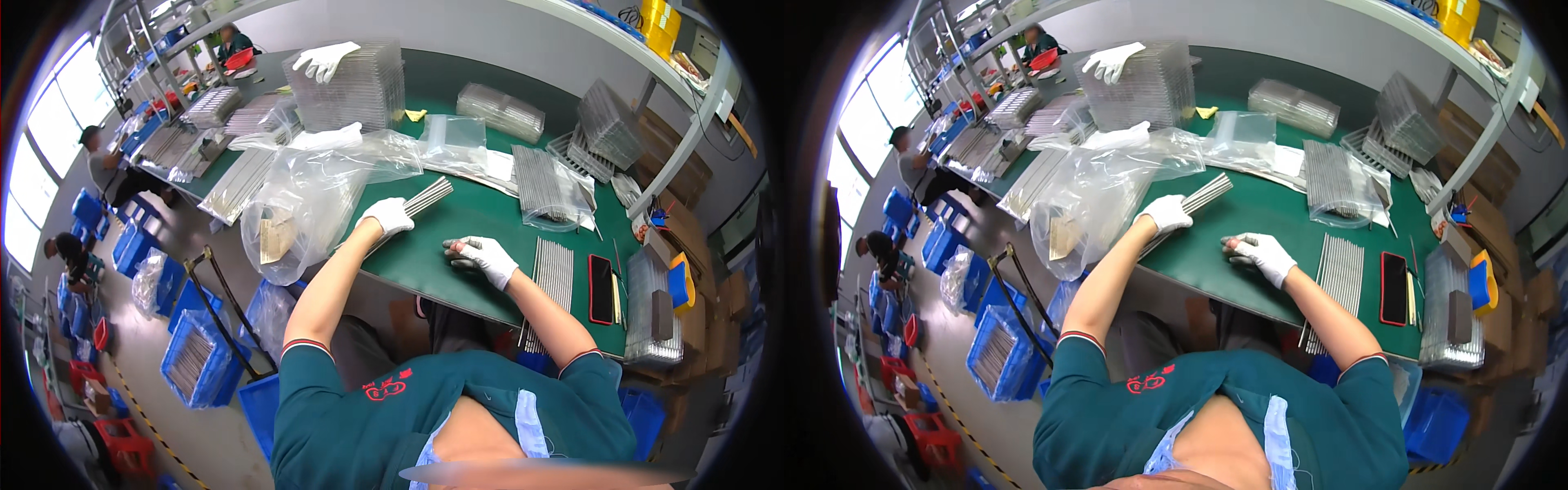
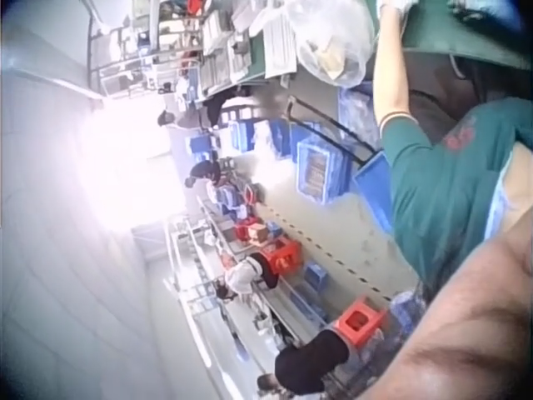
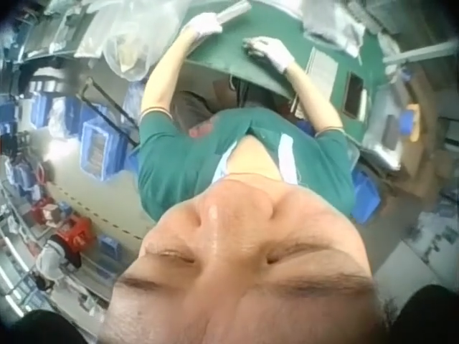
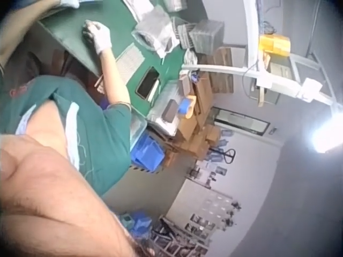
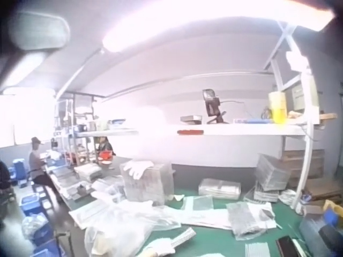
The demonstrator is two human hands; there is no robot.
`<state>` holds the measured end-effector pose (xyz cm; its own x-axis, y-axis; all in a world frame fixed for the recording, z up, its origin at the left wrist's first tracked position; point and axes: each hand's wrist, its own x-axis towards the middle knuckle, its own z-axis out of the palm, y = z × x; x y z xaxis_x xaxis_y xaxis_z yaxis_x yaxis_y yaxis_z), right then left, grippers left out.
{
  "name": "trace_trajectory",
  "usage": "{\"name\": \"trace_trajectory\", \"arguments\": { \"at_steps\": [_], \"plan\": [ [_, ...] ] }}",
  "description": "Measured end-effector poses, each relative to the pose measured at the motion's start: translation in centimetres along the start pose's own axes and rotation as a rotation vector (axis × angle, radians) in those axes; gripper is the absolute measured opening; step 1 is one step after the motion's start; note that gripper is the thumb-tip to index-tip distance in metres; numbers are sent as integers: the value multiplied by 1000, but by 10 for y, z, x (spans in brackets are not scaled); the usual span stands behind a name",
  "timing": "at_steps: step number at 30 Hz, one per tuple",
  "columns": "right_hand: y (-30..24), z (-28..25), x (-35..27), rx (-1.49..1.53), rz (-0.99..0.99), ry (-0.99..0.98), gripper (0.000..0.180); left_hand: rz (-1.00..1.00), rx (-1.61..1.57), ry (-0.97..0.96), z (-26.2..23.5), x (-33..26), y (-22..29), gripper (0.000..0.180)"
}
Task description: Inspecting and sorting long thin metal rods at a factory workbench.
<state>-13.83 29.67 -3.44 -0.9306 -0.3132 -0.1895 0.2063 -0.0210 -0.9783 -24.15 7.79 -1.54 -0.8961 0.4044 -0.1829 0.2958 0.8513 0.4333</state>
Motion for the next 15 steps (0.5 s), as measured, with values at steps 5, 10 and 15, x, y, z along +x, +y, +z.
{"name": "trace_trajectory", "arguments": {
  "at_steps": [5,10,15],
  "plan": [
    [4,9,9,140,135,-67,33,-159,210,24,0,-15,-9,44],
    [7,13,20,143,148,-70,32,-211,359,221,7,-19,-11,45],
    [7,14,13,183,154,-73,32,-279,301,436,28,-18,-26,80]
  ]
}}
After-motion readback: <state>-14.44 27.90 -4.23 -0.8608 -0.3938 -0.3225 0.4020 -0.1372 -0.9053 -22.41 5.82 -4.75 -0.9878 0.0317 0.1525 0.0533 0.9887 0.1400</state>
